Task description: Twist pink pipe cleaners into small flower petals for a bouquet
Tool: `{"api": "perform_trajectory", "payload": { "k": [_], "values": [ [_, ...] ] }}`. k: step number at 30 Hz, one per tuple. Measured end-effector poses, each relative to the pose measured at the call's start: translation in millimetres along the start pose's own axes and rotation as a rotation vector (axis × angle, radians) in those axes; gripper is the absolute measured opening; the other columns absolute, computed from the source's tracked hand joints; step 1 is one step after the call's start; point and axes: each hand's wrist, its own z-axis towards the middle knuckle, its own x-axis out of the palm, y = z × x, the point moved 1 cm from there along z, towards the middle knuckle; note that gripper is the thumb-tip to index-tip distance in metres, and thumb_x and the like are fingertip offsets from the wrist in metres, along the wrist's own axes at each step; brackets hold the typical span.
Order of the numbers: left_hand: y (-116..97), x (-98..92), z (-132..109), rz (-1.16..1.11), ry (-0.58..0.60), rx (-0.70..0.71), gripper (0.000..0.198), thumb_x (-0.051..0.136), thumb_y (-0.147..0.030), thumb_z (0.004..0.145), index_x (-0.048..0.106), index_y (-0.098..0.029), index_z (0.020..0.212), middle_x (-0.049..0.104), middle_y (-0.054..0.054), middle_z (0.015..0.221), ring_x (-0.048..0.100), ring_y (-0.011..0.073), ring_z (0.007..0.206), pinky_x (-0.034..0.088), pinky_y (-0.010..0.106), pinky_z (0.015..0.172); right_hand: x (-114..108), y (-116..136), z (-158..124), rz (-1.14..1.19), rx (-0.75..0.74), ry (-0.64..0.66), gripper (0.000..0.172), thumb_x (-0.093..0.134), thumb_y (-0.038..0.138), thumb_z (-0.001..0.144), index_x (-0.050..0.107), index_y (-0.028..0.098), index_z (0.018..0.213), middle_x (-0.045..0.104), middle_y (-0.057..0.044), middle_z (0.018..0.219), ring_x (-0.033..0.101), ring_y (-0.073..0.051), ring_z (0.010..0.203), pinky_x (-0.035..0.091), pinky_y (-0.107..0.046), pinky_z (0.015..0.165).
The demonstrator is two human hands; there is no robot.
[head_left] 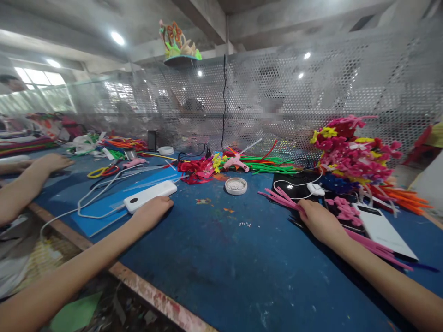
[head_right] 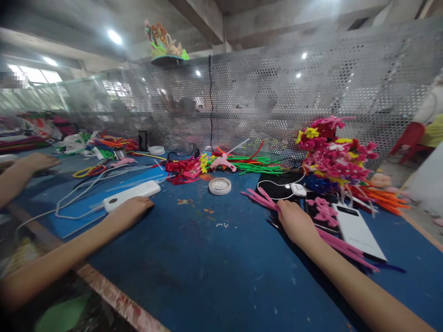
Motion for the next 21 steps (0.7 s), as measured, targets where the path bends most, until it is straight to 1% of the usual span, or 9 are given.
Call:
{"api": "perform_trajectory", "payload": {
  "k": [3,6,9,11,12,13,15,18,21],
  "values": [
    [-21,-10.1,24,-0.014,-0.042,0.105,0.023,0.042,-0.015,0.081,0.064,-0.016,0.073,0.065,0.009,0.078,0.061,0.0208,0.079,0.045,0.029,0.075,-2,2,1,-0.004,0.014,0.004,0.017,0.038,0.015,0.087,0.054,0.014,0.093,0.061,-0.011,0.093,0.055,-0.022,0.089,0.037,-0.027,0.070],
    [-58,-12.7,68,-0.062,-0.108,0.186,0.023,0.042,-0.013,0.082,0.064,-0.016,0.086,0.066,0.008,0.088,0.060,0.0192,0.087,0.044,0.029,0.080,-4,3,1,-0.010,0.025,0.012,0.016,0.039,0.014,0.087,0.054,0.015,0.091,0.061,-0.010,0.092,0.055,-0.021,0.087,0.037,-0.027,0.070],
    [-101,-5.7,117,-0.113,-0.150,0.237,0.022,0.046,-0.009,0.080,0.065,-0.015,0.090,0.067,0.007,0.091,0.061,0.0180,0.087,0.046,0.029,0.080,-5,5,1,-0.018,0.027,0.005,0.017,0.037,0.014,0.088,0.053,0.015,0.092,0.060,-0.010,0.092,0.055,-0.020,0.086,0.036,-0.026,0.068],
    [-124,1.1,140,-0.136,-0.167,0.262,0.023,0.046,-0.007,0.080,0.065,-0.013,0.093,0.067,0.009,0.092,0.062,0.0192,0.088,0.046,0.030,0.081,-7,6,1,-0.025,0.026,0.001,0.017,0.037,0.014,0.089,0.053,0.015,0.092,0.061,-0.009,0.091,0.055,-0.020,0.086,0.036,-0.025,0.068],
    [-133,4.2,146,-0.147,-0.175,0.285,0.026,0.046,-0.006,0.079,0.064,-0.013,0.096,0.066,0.010,0.096,0.061,0.0196,0.092,0.046,0.031,0.083,-7,6,1,-0.028,0.025,0.000,0.017,0.037,0.014,0.089,0.053,0.015,0.092,0.061,-0.009,0.092,0.055,-0.020,0.086,0.036,-0.025,0.068],
    [-140,6.8,149,-0.158,-0.181,0.312,0.028,0.045,-0.005,0.080,0.063,-0.013,0.100,0.065,0.010,0.100,0.060,0.0196,0.096,0.045,0.032,0.085,-8,6,1,-0.030,0.025,0.000,0.017,0.037,0.013,0.089,0.053,0.015,0.092,0.061,-0.009,0.092,0.055,-0.020,0.086,0.036,-0.026,0.067],
    [-153,10.1,145,-0.183,-0.185,0.369,0.030,0.043,-0.005,0.082,0.060,-0.014,0.105,0.063,0.010,0.108,0.056,0.0190,0.104,0.043,0.033,0.091,-8,6,1,-0.031,0.027,0.003,0.017,0.038,0.013,0.088,0.053,0.015,0.092,0.061,-0.009,0.093,0.055,-0.020,0.086,0.036,-0.026,0.066],
    [-168,9.1,119,-0.224,-0.150,0.462,0.030,0.040,-0.010,0.087,0.055,-0.016,0.113,0.060,0.009,0.116,0.053,0.0174,0.111,0.041,0.035,0.096,-9,6,2,-0.028,0.032,0.008,0.016,0.037,0.013,0.088,0.053,0.016,0.092,0.061,-0.009,0.093,0.055,-0.020,0.085,0.036,-0.026,0.066],
    [-182,2.6,88,-0.272,-0.071,0.584,0.032,0.036,-0.015,0.092,0.051,-0.020,0.120,0.059,0.004,0.121,0.053,0.0115,0.112,0.040,0.026,0.098,-9,6,2,-0.025,0.037,0.011,0.015,0.039,0.013,0.088,0.053,0.016,0.092,0.060,-0.009,0.093,0.054,-0.021,0.087,0.035,-0.026,0.067]
  ]
}}
